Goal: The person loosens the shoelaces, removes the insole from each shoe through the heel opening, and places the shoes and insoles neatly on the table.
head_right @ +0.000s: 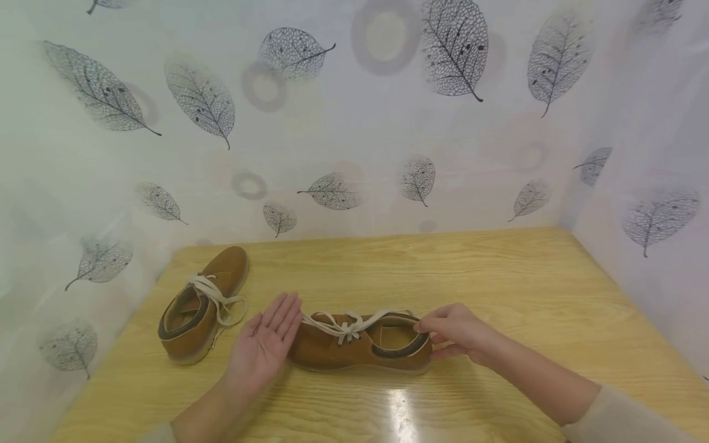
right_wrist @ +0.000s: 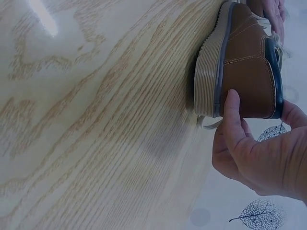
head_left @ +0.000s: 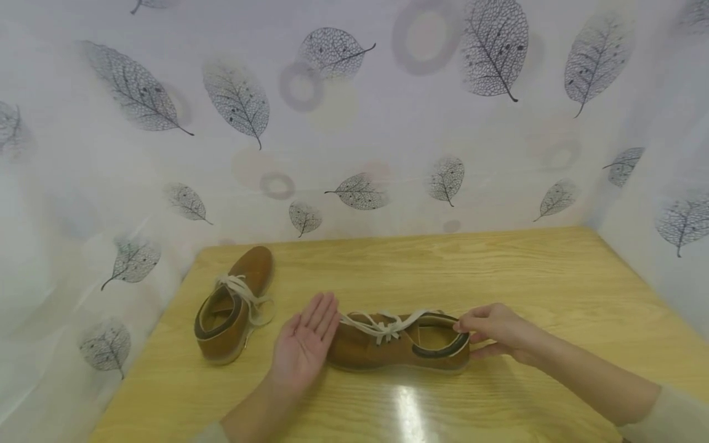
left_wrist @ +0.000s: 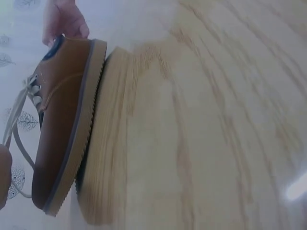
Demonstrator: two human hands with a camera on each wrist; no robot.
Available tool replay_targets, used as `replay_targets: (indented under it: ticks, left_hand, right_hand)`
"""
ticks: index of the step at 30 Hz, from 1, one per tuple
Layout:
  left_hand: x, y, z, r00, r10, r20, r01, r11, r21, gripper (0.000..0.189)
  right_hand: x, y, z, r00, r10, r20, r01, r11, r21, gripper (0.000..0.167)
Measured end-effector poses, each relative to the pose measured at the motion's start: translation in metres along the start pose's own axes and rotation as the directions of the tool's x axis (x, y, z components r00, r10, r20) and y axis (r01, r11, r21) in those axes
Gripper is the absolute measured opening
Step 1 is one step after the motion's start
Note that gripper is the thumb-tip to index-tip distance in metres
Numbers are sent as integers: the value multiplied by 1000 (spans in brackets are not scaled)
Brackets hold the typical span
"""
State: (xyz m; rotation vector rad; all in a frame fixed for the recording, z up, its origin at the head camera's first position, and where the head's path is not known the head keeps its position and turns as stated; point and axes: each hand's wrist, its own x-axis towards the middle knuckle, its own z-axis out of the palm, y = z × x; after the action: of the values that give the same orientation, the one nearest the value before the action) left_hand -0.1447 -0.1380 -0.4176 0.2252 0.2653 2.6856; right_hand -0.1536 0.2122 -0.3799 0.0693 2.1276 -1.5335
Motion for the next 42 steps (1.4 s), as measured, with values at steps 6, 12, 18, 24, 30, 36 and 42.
replay_targets:
  ticks: [6,12,18,24,30,36,42]
  left_hand:
    - [-1,14,0,998,64,-12,-61,979,193,55]
    - [-3,31,0,990,137,-30,-98,832,547,63]
    - [-2,32,-3,976,181,-124,21,484,875,62]
    - [-2,25,-3,978,150,-143,155,-73,985,59]
    - [-6,40,10,970,156,-184,117,360,925,63]
    - [-12,62,14,983,123,-134,-23,815,580,64]
    - [-19,80,0,987,136,-88,-128,988,90,59]
  right_hand:
    - [1,0,0,1000,0,-3,0,1000,13,34]
    - [0,1,0,1000,-1,-5,1,1000,3,35]
    - [-1,0,-1,1000,-4,-3,4,1000,5,34]
    - [-1,1,0,1000,-1,-10,1,1000,10,35]
    - [-1,1,0,1000,-6,-6,6,1000,14,37]
    - [-1,2,-1,1000,-14,7,14,1000,20,36]
    - [1,3,-1,1000,-21,22,20,999,28,38]
